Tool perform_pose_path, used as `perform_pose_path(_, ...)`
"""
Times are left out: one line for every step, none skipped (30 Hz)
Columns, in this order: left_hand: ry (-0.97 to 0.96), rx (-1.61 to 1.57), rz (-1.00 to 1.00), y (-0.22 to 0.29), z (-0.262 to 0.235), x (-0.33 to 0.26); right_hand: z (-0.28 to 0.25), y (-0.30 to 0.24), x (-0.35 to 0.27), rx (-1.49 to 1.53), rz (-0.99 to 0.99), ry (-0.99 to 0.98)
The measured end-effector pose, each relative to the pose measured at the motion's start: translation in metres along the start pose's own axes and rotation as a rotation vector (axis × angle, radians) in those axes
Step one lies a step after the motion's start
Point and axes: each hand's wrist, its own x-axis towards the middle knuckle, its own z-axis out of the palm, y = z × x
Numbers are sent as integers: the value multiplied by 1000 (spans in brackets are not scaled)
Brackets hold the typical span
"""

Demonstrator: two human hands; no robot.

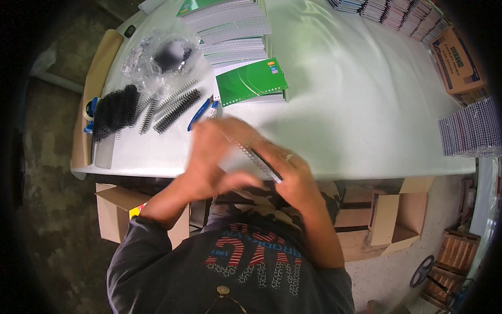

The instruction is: The person binds notebooks by threading a plastic spiral through the pre-punched holes of green notebook covers and paper stacks, then uses shears to trim the excess spiral at both ends.

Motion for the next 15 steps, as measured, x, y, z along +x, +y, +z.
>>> perform_pose_path(118,54,-165,-12,-6,0,-8,5,1,-91,-47,-55)
perform_pose_path(34,180,-327,-38,-5,-6,-14,14,-5,-96,-38,-56)
perform_pose_path(-69,342,-491,-58,-1,-15,-22,22,-13,-342,-66,-264)
perform_pose_path(-94,533,-576,-72,8,-30,-27,24,-18,-582,-102,-474)
perform_pose_path(-138,610,-569,-78,17,-44,-29,15,-16,-355,106,-537)
perform_pose_path(-188,686,-559,-77,21,-49,-30,8,-16,-354,114,-543)
perform_pose_path(-194,680,-564,-77,22,-53,-31,2,-15,-351,158,-562)
perform_pose_path(-214,618,-599,-76,21,-57,-28,1,-8,-358,144,-569)
perform_pose_path(-239,555,-643,-72,19,-62,-23,0,-2,-362,133,-580)
perform_pose_path(-243,548,-646,-69,18,-62,-22,-4,3,-373,129,-584)
perform_pose_path(-206,497,-689,-66,16,-63,-8,-1,10,-383,107,-476)
perform_pose_path(-171,443,-728,-63,15,-63,6,3,15,-394,88,-364)
perform_pose_path(-80,331,-818,-59,14,-59,21,12,19,-397,98,-364)
perform_pose_path(-87,326,-814,-55,10,-57,36,22,21,-399,53,-280)
perform_pose_path(-73,-160,-1059,-53,2,-59,45,28,26,-395,0,-199)
